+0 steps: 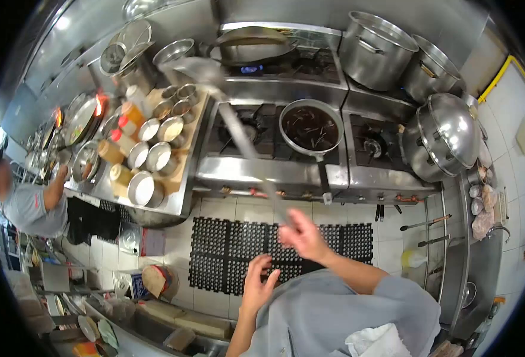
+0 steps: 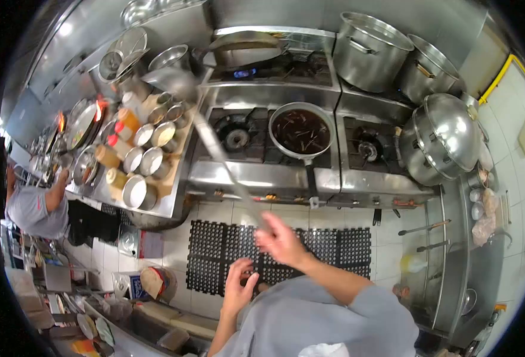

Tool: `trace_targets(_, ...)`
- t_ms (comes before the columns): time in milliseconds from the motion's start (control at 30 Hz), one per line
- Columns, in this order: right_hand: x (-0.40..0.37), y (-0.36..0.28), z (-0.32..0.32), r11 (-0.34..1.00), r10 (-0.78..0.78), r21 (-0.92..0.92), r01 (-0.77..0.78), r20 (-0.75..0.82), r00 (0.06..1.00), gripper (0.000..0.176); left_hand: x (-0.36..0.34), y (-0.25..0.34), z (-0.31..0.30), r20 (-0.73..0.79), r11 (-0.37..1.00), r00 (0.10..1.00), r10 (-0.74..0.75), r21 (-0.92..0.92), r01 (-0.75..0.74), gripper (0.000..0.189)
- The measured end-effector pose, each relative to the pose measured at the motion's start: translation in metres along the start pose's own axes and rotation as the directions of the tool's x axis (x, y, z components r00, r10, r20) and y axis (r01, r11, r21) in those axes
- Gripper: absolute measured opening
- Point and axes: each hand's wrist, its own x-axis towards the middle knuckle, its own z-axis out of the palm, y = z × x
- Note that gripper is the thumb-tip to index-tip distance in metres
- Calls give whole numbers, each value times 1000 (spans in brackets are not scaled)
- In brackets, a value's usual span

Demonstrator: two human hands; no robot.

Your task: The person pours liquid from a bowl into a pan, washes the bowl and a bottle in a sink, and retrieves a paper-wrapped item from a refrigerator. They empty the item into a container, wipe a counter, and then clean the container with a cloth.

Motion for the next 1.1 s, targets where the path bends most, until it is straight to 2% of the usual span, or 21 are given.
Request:
trace_targets(67,-2,1,-87,964,-222,-194,183,-203,954,51,4,-15,31,-3,996,1000,-25,89,25,40)
trace_targets(133,-13,2,-170,954,-189,-293,66,-415,890,54,-2,-28,53,-72,978,988,-136,149,146,34)
trace_targets(233,-16,55,-304,701,-471,-697,-153,-613,634,48,-26,-53,83,-194,899,911,-365,179,399,30)
trace_targets(267,-16,62,-336,632,-534,-760,-148,-566,628,49,-35,-58,86,-232,853,862,-451,172,493,29)
trace_targets(300,-13,76,-370,530,-556,-808,-258,-561,613,48,-38,-66,92,-250,864,877,-411,200,462,29)
trace_targets(400,10,132,-447,507,-538,-771,-385,-632,558,52,-71,-91,108,-331,841,865,-377,269,470,30)
trace_targets(433,21,143,-463,442,-544,-788,-428,-615,570,54,-68,-73,113,-355,788,819,-452,273,553,31)
trace_targets(500,38,162,-488,555,-275,-665,-500,-714,644,53,-73,-66,118,-416,710,701,-579,166,685,34)
trace_targets(533,48,163,-484,407,-522,-809,-423,-586,619,52,-82,-73,121,-482,701,718,-502,260,664,37)
trace_targets(567,53,149,-477,471,-316,-711,-522,-689,652,51,-90,-72,123,-507,681,675,-536,212,701,38)
trace_targets(600,58,175,-500,361,-429,-796,-487,-605,670,52,-99,-72,124,-525,618,612,-592,191,762,39)
trace_targets(700,65,192,-519,218,-447,-807,-549,-583,679,52,-145,-94,134,-601,492,509,-617,211,845,40)
trace_targets(767,66,204,-529,159,-505,-797,-582,-573,646,54,-182,-118,148,-623,429,400,-672,112,896,39)
trace_targets(800,70,200,-524,101,-444,-768,-633,-604,662,51,-202,-126,155,-604,389,353,-715,76,918,39)
trace_targets(867,66,129,-465,-32,-324,-696,-717,-671,667,46,-257,-158,178,-537,328,294,-791,34,944,39)
trace_targets(900,76,111,-455,86,-510,-803,-589,-543,666,42,-278,-174,187,-488,316,291,-823,32,948,39)
trace_targets(933,86,94,-448,164,-686,-889,-427,-414,598,39,-278,-157,189,-508,252,222,-832,9,968,39)
trace_targets(967,98,78,-439,157,-697,-893,-422,-403,593,39,-278,-141,191,-524,185,151,-838,-13,983,39)
trace_targets(1000,106,38,-399,306,-682,-932,-196,-358,638,37,-283,-143,193,-559,205,135,-818,-65,976,38)
trace_targets(1067,105,-33,-311,548,-677,-798,252,-245,694,33,-289,-144,193,-619,248,102,-778,-154,956,37)
trace_targets(1100,101,-49,-278,658,-544,-683,318,-137,828,33,-287,-143,185,-608,273,101,-787,-197,942,36)
